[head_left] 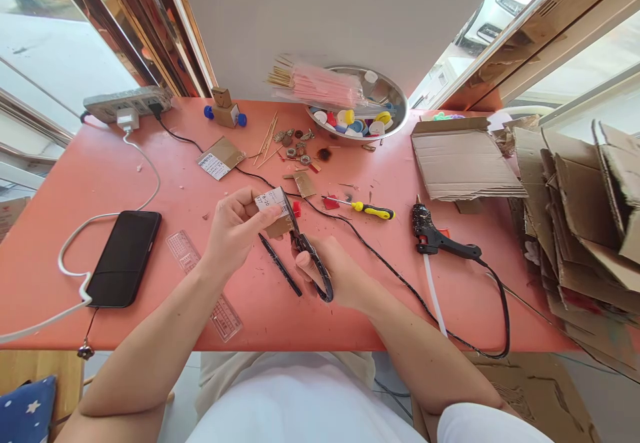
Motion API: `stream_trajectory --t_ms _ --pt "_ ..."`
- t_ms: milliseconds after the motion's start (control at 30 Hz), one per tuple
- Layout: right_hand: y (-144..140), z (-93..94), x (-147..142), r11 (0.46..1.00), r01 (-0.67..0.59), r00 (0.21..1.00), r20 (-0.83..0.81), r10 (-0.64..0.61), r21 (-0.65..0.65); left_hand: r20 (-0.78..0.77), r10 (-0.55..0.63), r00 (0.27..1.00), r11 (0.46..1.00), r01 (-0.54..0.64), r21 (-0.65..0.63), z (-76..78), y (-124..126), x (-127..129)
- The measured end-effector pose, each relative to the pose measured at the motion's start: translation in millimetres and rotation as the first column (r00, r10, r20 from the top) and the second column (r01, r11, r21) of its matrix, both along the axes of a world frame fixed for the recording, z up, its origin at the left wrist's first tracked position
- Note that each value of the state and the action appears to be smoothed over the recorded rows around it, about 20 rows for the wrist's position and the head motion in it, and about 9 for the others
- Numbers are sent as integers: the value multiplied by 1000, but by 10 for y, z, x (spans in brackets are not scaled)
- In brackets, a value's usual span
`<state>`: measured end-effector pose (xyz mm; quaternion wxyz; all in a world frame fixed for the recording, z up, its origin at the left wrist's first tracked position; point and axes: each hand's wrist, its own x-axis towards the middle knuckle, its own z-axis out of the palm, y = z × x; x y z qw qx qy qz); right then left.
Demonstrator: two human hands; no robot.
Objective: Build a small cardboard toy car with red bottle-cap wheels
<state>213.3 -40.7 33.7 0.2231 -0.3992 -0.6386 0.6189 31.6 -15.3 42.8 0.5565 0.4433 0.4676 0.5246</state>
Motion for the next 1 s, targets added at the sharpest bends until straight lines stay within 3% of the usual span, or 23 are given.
stream_trajectory --t_ms 133,400,1000 --pt "13 -1 11 1000 9 1000 22 -9 11 -3 -41 999 999 41 -5 -10 -20 10" --pt "39 -25 67 991 -75 994 90 65 114 7 -16 1000 1000 16 -8 -34 16 -9" --pt "-1 0 -2 1000 -31 1000 0 31 -2 -20 -27 999 999 27 20 -8 34 -36"
